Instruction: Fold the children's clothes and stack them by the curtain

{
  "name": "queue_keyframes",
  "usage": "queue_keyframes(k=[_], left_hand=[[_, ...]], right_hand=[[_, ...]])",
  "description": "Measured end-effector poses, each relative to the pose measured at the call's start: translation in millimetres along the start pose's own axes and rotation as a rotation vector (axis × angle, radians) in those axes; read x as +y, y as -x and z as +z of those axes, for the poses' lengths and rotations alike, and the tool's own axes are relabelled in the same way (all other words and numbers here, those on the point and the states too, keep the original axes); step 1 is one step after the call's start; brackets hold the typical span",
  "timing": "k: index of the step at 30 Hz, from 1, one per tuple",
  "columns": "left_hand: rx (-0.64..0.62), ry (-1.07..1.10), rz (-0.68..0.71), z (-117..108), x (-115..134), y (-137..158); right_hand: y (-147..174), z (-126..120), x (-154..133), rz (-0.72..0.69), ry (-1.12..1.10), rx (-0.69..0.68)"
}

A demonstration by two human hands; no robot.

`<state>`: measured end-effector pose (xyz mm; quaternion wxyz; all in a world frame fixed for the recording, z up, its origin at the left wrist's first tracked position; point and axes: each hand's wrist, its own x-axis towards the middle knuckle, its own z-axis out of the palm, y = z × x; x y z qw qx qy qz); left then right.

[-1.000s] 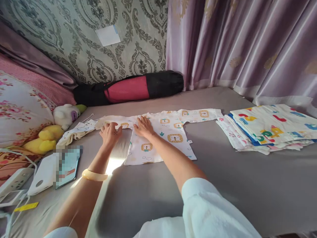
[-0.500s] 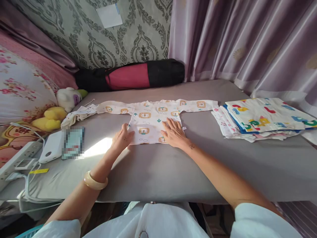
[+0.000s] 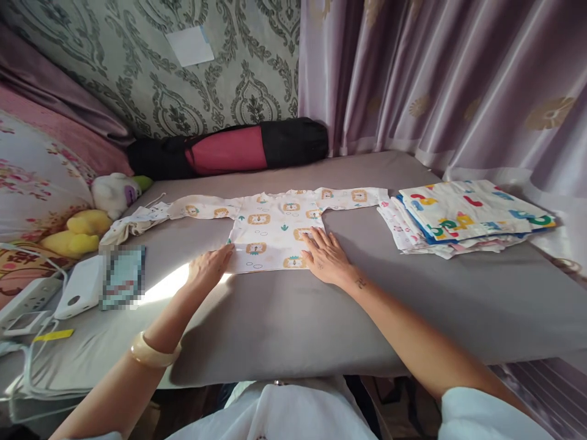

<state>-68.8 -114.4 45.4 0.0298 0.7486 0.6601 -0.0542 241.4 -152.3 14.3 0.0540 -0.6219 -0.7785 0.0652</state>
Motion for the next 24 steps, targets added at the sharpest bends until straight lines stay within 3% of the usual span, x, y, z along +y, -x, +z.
queue_keyframes(k=[5, 11, 14, 18, 24], left_hand=[[0.097, -0.119, 0.122, -15, 19, -21], [0.085, 0.154, 0.475, 7, 75, -84], [0.047, 0.207, 0.381, 21, 91, -118], [0.044, 0.23, 0.273, 21, 93, -153], [0.183, 0.225, 0.076, 17, 89, -173]], right_hand=[[-14, -19, -9, -0.039, 0.02, -0.001], [-73, -4, -23, -0.004, -0.01, -0.002], [-104, 5, -19, 0.037, -0.023, 0.007], [-136, 4, -8, 0.107, -0.043, 0.0], [-165, 3, 0, 0.227, -0.045, 0.071]])
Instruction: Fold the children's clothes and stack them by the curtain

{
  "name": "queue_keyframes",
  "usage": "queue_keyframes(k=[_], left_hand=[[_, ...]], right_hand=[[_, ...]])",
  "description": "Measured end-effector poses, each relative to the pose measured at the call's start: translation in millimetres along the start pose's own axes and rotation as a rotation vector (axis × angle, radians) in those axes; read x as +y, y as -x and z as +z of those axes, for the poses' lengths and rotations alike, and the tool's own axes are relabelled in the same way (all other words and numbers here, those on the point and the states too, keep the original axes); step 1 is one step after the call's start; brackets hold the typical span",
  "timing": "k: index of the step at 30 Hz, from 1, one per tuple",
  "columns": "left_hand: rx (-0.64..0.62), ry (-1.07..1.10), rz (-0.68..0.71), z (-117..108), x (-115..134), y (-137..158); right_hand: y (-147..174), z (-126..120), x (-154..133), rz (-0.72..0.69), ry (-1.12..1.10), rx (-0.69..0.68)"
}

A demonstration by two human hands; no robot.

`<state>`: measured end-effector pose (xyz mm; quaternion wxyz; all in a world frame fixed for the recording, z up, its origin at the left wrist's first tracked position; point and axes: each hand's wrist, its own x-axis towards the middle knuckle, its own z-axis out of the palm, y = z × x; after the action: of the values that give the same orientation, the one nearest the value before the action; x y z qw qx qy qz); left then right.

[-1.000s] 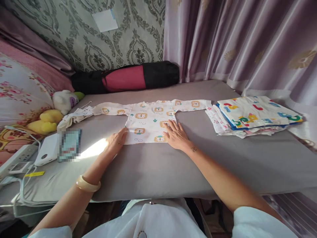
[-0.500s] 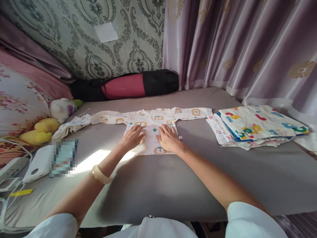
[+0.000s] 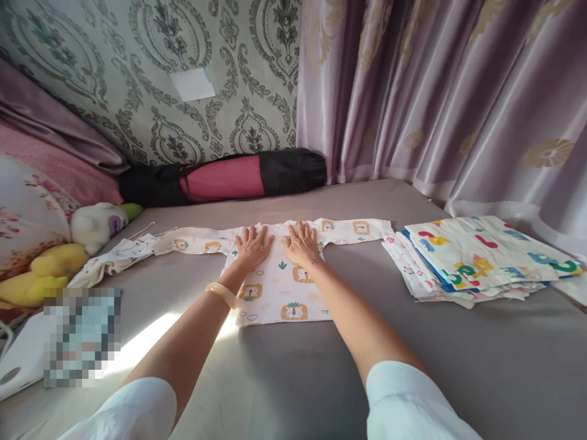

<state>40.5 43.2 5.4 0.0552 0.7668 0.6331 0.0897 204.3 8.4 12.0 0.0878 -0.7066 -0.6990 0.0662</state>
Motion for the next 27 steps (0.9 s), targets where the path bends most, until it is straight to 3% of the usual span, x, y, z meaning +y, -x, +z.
queue_keyframes(k=[5, 9, 13, 16, 18, 22, 27], left_hand=[[0.022, 0.001, -0.027, 4, 2, -1], [0.024, -0.007, -0.01, 2, 0, 1], [0.047, 0.018, 0.014, -1, -1, 3], [0.03, 0.037, 0.008, -1, -2, 4], [0.018, 0.022, -0.002, 0, -2, 4], [0.032, -0.008, 0.008, 1, -2, 3], [0.024, -0.032, 0.006, 1, -1, 3]], right_hand=[[-3, 7, -1, 0.032, -0.006, 0.067], [-3, 4, 4, 0.0, -0.081, 0.042], [-6, -7, 21, -0.008, -0.37, 0.034], [-8, -16, 42, 0.141, -0.681, 0.244], [-8, -22, 59, 0.302, -0.75, 0.405], [-1, -33, 93, 0.542, -0.657, 0.572], [12, -38, 117, 0.726, -0.532, 0.606]])
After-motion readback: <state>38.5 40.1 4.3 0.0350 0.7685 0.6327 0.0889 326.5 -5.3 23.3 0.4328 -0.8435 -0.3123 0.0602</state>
